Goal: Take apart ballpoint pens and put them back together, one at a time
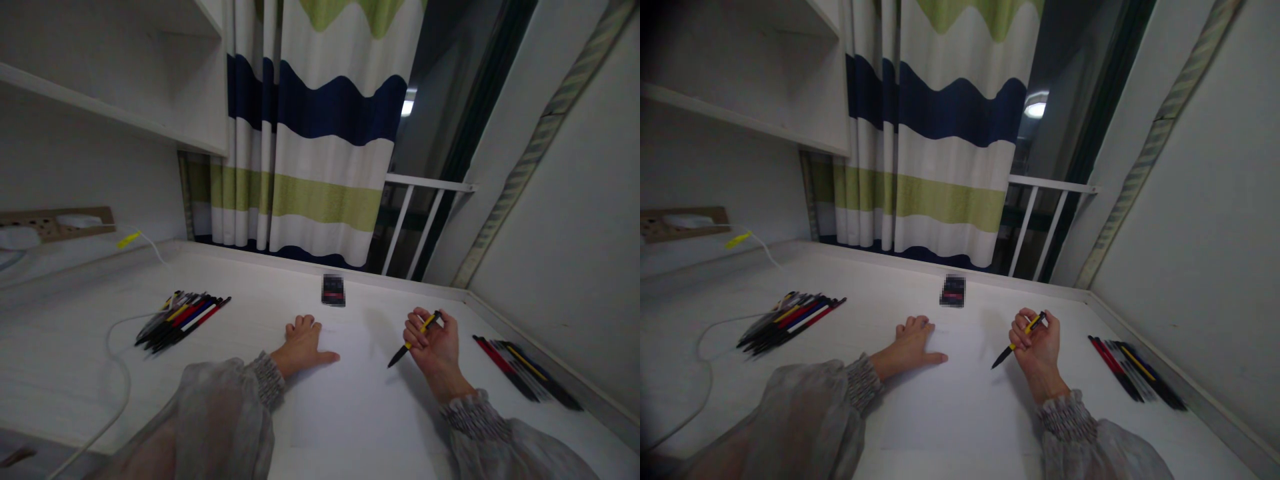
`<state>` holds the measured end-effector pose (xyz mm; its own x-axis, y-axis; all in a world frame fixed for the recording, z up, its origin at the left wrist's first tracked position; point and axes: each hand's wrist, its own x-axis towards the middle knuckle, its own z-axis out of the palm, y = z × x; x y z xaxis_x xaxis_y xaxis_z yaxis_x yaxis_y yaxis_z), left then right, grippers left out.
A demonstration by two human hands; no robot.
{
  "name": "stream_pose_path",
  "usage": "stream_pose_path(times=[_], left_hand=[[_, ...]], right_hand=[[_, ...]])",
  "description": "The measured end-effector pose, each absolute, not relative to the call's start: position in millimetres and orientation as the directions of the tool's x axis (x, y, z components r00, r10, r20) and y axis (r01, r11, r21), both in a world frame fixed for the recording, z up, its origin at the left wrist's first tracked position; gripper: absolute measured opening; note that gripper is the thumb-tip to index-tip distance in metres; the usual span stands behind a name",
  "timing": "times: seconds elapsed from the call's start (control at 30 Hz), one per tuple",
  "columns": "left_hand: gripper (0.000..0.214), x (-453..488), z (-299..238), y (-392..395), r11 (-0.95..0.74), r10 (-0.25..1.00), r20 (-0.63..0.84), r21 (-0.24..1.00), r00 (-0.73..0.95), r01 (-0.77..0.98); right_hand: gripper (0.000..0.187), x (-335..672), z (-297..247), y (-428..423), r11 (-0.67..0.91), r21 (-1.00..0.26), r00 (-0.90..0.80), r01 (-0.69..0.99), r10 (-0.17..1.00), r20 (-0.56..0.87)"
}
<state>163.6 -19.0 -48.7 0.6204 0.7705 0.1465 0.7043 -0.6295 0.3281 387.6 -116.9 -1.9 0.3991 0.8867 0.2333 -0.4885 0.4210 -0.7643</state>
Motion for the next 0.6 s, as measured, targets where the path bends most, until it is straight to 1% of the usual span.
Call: stream_pose_path(times=[0.13,0.23,0.3,0.37,0.43,0.5,0.6], left_hand=[[0.073,164,-49,-19,-0.640,0.762,0.155,0.330,0.628,0.694],[0.073,164,-50,-19,-0.643,0.760,0.161,0.330,0.630,0.691],[0.072,165,-49,-19,-0.643,0.760,0.161,0.330,0.630,0.691],[0.071,165,-48,-20,-0.639,0.763,0.152,0.328,0.628,0.696],[0.071,165,-46,-22,-0.636,0.765,0.146,0.325,0.627,0.700],[0.070,165,-45,-23,-0.636,0.765,0.144,0.325,0.628,0.700],[0.069,164,-43,-24,-0.637,0.764,0.150,0.331,0.628,0.696]], right_hand=[[0.032,388,-5,-112,0.429,-0.745,0.406,-0.511,0.884,0.231],[0.034,386,-8,-107,0.414,-0.742,0.418,-0.527,0.887,0.198],[0.030,384,-12,-105,0.345,-0.760,0.380,-0.551,0.914,0.139],[0.037,381,-15,-103,0.235,-0.800,0.297,-0.553,0.952,0.075],[0.043,379,-18,-102,0.142,-0.847,0.223,-0.512,0.974,0.029],[0.035,377,-22,-102,0.095,-0.889,0.194,-0.449,0.981,0.007],[0.014,372,-26,-101,0.118,-0.913,0.232,-0.390,0.972,0.027]])
